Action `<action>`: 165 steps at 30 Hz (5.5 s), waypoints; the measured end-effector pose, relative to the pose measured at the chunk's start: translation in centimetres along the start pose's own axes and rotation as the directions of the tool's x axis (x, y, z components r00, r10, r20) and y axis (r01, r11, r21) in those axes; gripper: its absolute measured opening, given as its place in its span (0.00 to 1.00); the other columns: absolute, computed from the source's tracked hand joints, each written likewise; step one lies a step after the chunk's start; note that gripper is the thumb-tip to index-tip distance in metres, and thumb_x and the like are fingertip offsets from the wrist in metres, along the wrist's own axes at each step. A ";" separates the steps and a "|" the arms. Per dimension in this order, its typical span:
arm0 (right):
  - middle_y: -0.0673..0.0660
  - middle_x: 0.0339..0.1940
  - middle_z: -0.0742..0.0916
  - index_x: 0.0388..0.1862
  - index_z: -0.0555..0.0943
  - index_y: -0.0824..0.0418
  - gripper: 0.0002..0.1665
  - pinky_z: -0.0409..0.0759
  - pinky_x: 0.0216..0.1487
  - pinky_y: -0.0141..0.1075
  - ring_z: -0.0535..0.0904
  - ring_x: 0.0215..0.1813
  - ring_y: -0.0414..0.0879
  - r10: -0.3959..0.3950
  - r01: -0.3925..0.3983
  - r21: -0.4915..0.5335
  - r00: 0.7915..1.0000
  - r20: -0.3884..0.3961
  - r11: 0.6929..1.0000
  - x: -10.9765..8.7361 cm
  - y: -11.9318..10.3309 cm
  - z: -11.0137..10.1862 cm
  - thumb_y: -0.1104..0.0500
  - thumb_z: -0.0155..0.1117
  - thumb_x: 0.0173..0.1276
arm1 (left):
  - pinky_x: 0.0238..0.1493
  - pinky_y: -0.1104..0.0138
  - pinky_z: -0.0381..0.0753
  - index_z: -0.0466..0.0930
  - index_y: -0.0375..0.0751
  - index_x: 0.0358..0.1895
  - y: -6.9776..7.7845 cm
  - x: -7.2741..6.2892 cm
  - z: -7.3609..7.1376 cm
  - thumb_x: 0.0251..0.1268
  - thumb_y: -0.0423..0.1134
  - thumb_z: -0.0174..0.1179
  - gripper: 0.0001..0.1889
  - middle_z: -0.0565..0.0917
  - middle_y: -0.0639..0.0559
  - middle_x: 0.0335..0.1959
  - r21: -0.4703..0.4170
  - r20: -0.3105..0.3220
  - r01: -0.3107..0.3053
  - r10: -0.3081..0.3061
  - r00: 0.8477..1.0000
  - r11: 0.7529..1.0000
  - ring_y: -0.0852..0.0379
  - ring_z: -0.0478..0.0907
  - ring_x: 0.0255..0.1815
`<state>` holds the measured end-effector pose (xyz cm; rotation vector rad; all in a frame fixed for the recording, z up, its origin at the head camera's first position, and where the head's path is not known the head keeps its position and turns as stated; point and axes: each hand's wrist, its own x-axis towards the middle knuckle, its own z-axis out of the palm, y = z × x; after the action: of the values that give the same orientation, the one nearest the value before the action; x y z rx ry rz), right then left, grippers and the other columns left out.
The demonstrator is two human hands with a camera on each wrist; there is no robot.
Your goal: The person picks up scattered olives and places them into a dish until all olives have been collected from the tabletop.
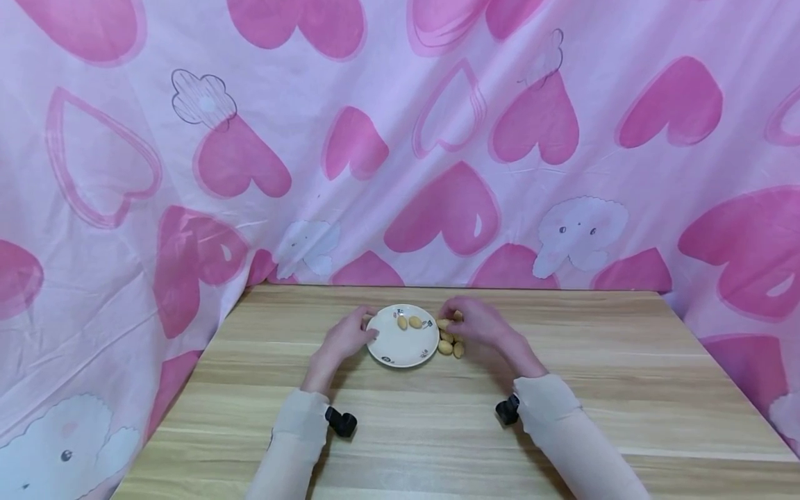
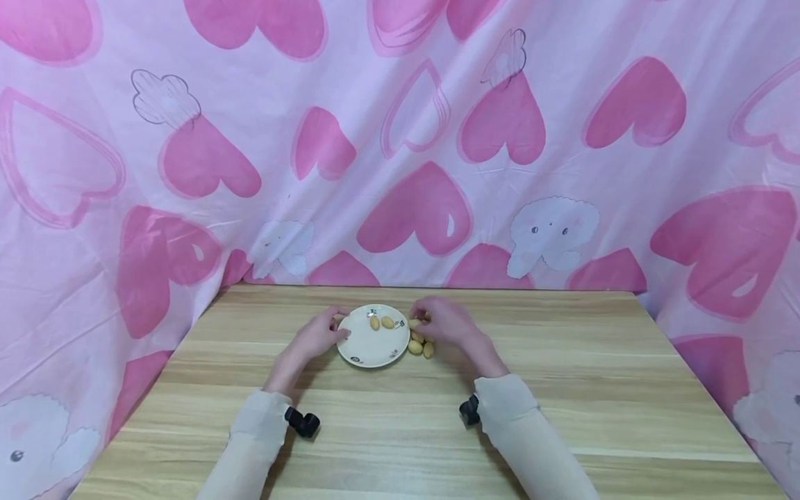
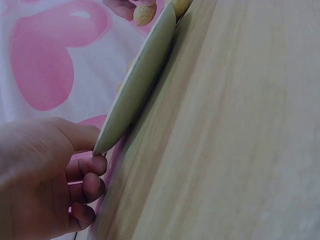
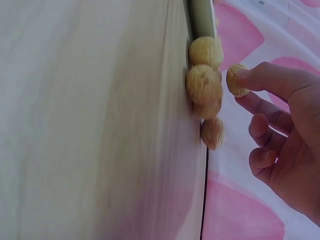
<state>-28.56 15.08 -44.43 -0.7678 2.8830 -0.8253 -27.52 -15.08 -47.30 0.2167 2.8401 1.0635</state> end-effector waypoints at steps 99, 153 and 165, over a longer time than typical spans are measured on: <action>0.58 0.50 0.84 0.54 0.83 0.58 0.17 0.76 0.58 0.50 0.79 0.54 0.53 0.064 -0.065 0.099 0.998 0.013 0.993 2.1 4.1 -0.3 0.63 0.65 0.67 | 0.39 0.62 0.72 0.73 0.47 0.66 0.0 0.2 0.0 0.67 0.42 0.62 0.24 0.81 0.52 0.34 0.015 0.011 0.006 -0.006 1.000 1.000 0.56 0.76 0.34; 0.48 0.41 0.85 0.46 0.87 0.53 0.13 0.75 0.43 0.37 0.79 0.43 0.51 -0.004 0.011 0.143 0.999 -0.048 0.990 -0.8 -1.8 2.4 0.59 0.73 0.61 | 0.44 0.59 0.75 0.72 0.47 0.66 -0.2 0.0 0.2 0.67 0.42 0.62 0.24 0.83 0.50 0.37 -0.001 0.024 0.005 -0.005 1.000 1.000 0.55 0.77 0.37; 0.47 0.39 0.85 0.43 0.87 0.53 0.10 0.76 0.43 0.36 0.79 0.42 0.47 -0.007 -0.001 0.174 0.999 0.046 0.985 -0.7 -3.1 3.0 0.59 0.72 0.62 | 0.39 0.62 0.72 0.71 0.48 0.67 -0.4 0.0 0.0 0.67 0.42 0.62 0.25 0.81 0.51 0.36 -0.005 0.018 0.011 -0.011 1.000 1.000 0.56 0.76 0.34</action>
<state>-26.02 11.62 -45.51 -0.7617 2.7240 -1.0279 -27.59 -15.35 -47.58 0.2095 2.8187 1.0618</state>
